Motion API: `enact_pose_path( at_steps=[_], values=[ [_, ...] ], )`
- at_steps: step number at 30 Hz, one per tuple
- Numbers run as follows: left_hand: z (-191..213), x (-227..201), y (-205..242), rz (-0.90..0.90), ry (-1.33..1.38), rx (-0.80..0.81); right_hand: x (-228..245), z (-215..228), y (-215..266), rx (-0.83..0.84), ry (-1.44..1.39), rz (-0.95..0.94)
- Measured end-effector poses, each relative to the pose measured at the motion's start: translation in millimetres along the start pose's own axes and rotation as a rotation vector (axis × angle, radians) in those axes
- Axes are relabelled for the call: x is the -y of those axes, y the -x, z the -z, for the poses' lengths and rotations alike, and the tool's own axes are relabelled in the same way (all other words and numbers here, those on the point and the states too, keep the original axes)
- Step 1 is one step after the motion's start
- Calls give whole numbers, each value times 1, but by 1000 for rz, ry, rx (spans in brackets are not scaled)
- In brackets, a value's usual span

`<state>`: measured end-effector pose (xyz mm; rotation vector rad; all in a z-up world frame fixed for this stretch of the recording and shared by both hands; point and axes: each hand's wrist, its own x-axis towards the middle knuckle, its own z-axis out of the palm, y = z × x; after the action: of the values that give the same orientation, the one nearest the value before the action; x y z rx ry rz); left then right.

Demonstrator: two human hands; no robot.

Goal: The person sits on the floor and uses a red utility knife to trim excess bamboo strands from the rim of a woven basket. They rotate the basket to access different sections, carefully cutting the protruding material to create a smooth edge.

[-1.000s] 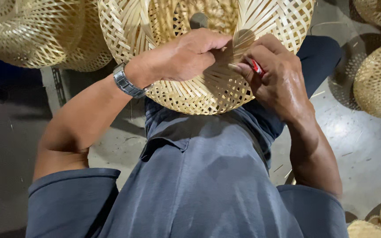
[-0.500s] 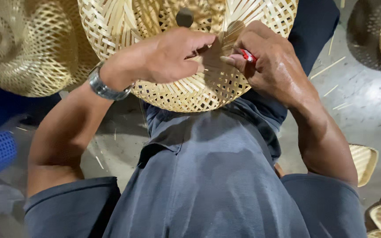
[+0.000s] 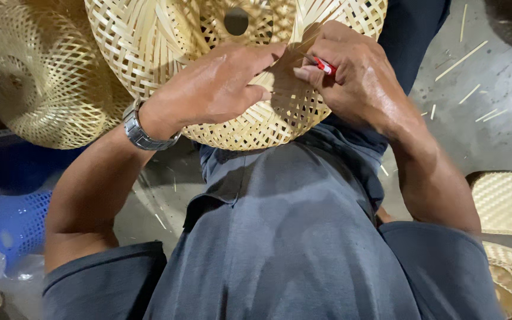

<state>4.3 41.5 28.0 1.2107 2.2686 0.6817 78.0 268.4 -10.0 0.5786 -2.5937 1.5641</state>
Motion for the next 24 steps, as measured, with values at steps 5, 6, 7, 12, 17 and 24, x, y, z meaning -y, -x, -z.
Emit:
enact_pose_path(
  at_steps=[5, 6, 7, 12, 17, 24],
  values=[
    [-1, 2, -1, 45, -60, 27, -17, -7, 8, 0, 82, -125],
    [-3, 4, 0, -54, -69, -48, -21, -9, 10, 4, 103, -143],
    [-4, 6, 1, -154, -77, -123, -24, -10, 11, 7, 123, -161],
    [-1, 5, -1, -138, 106, -64, -31, -20, 10, -25, 130, -140],
    [4, -2, -3, -1, 143, -29, -30, -19, 10, -76, 103, -29],
    [8, -13, -5, 120, 166, -7, -25, -14, 8, -32, 184, -3]
  ],
)
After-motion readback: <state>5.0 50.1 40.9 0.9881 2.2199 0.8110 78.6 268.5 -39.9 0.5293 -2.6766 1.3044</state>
